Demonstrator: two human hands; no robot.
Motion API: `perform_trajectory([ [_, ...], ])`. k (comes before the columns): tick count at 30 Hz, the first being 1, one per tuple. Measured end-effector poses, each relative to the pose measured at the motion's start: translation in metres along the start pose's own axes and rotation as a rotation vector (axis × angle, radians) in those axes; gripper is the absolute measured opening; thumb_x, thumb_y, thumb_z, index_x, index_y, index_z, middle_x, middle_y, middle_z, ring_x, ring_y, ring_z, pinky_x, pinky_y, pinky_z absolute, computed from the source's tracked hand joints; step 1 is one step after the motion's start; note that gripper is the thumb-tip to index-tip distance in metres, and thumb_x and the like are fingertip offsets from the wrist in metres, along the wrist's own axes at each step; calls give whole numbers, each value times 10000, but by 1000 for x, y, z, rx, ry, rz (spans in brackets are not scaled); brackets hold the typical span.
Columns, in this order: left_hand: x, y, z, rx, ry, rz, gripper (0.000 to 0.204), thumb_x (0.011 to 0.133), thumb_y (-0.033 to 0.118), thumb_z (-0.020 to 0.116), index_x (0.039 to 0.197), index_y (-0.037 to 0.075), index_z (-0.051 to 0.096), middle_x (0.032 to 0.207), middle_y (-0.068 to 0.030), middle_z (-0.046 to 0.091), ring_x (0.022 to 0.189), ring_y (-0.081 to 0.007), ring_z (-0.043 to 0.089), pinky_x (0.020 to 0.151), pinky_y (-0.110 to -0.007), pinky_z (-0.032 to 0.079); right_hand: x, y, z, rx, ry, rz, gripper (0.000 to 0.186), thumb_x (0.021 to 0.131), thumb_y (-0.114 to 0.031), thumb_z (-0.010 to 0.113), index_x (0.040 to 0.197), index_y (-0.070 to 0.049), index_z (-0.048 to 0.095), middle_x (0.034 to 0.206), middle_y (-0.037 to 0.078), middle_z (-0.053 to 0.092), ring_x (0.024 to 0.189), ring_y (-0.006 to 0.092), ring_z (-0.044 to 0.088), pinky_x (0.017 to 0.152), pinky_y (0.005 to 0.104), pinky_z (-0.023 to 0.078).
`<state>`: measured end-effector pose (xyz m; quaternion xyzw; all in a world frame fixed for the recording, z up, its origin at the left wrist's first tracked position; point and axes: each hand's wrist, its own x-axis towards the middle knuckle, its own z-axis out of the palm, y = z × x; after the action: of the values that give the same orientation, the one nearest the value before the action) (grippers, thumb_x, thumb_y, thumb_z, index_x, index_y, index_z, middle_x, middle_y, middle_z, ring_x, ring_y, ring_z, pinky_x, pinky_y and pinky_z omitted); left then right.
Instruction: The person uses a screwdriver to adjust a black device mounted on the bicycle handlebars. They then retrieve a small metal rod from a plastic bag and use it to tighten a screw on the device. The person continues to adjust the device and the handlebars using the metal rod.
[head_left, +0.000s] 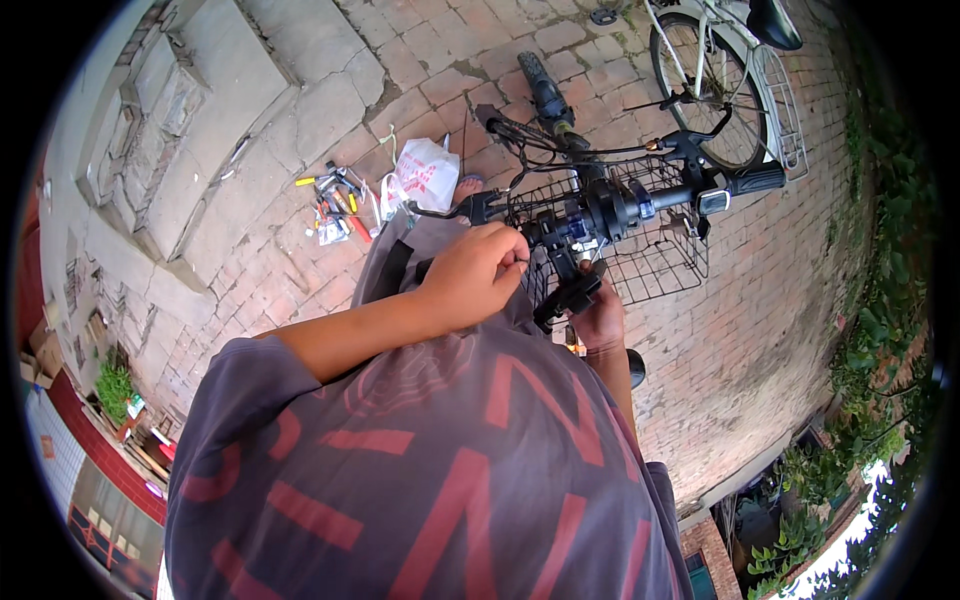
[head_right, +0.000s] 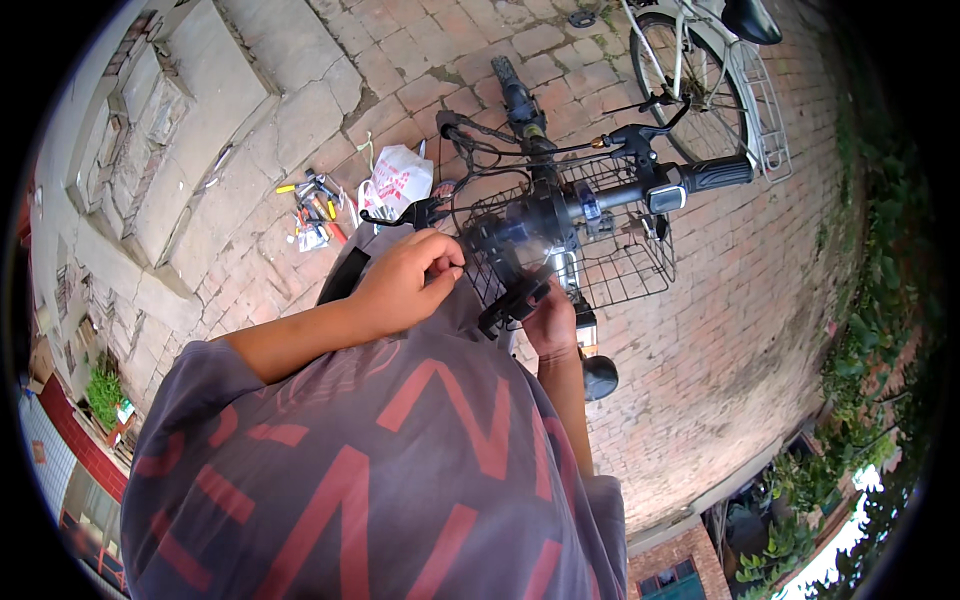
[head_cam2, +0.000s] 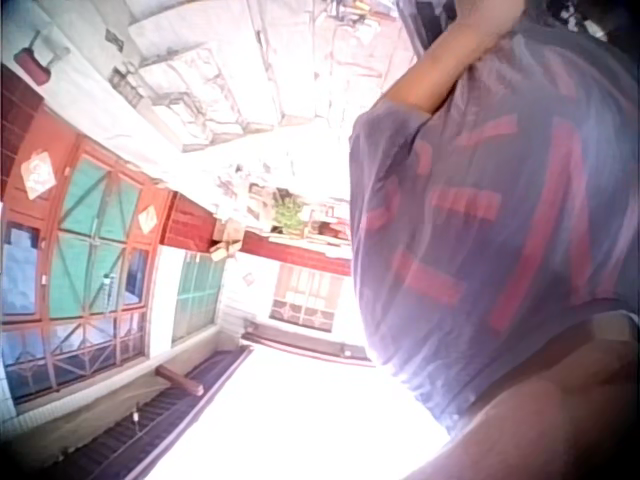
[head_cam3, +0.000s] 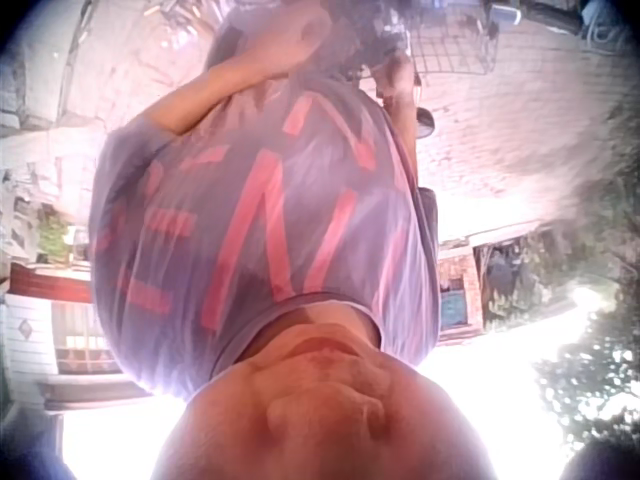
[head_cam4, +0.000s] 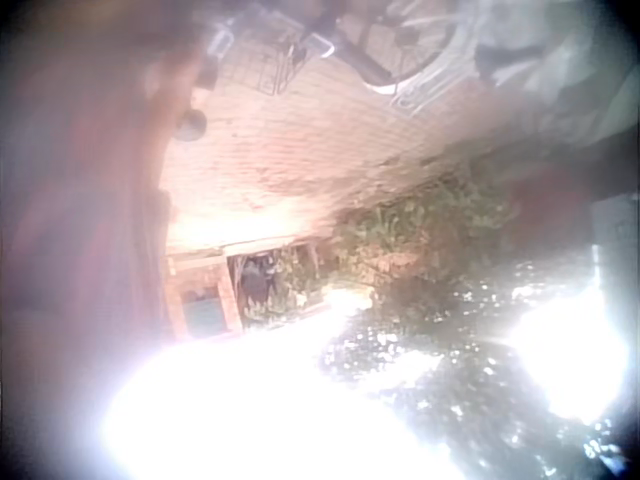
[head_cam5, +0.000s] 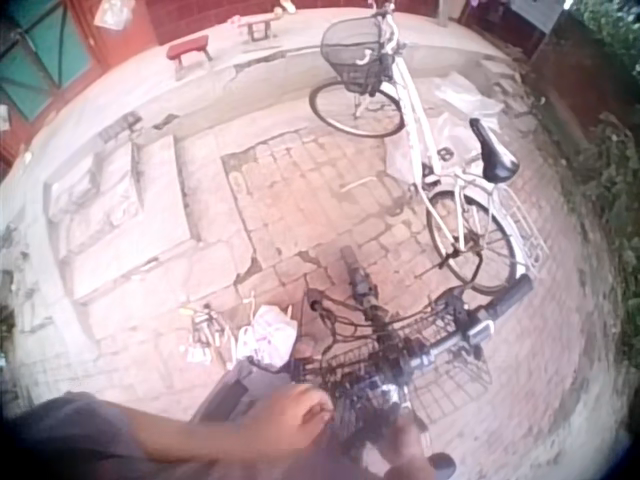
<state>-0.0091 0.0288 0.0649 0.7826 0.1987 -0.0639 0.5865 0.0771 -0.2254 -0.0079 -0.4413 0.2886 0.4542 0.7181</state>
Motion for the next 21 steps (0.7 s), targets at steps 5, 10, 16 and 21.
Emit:
perform_trajectory([
  [5, 6, -54, -14, 323, 252, 52, 670, 679, 293, 813, 1184, -1, 487, 1105, -156, 568, 1059, -337, 538, 911, -390, 437, 2, 3, 5, 84, 82, -4, 223, 884, -125, 458, 1070, -53, 558, 870, 37, 581, 790, 170, 572, 734, 292, 485],
  [10, 27, -63, -19, 111, -133, -81, 782, 640, 371, 840, 1200, -39, 481, 1048, -181, 602, 1001, -328, 583, 883, -368, 458, 7, 4, 7, 78, 109, -27, 250, 903, -192, 420, 1055, -73, 580, 933, 106, 619, 836, 263, 604, 761, 373, 519],
  [16, 45, -66, -24, -53, -320, -164, 759, 666, 357, 836, 1195, -61, 486, 1063, -191, 605, 1002, -277, 589, 876, -331, 458, -1, 14, 11, 192, 148, 1, 292, 921, -239, 386, 1019, -65, 600, 913, 140, 614, 791, 275, 589, 754, 390, 534],
  [21, 43, -92, -19, -153, -243, -99, 696, 697, 328, 820, 1189, -40, 493, 1077, -184, 599, 998, -260, 590, 892, -340, 456, -4, 14, 16, 237, 142, 35, 289, 926, -257, 400, 990, -50, 591, 863, 143, 607, 771, 264, 584, 732, 384, 532],
])
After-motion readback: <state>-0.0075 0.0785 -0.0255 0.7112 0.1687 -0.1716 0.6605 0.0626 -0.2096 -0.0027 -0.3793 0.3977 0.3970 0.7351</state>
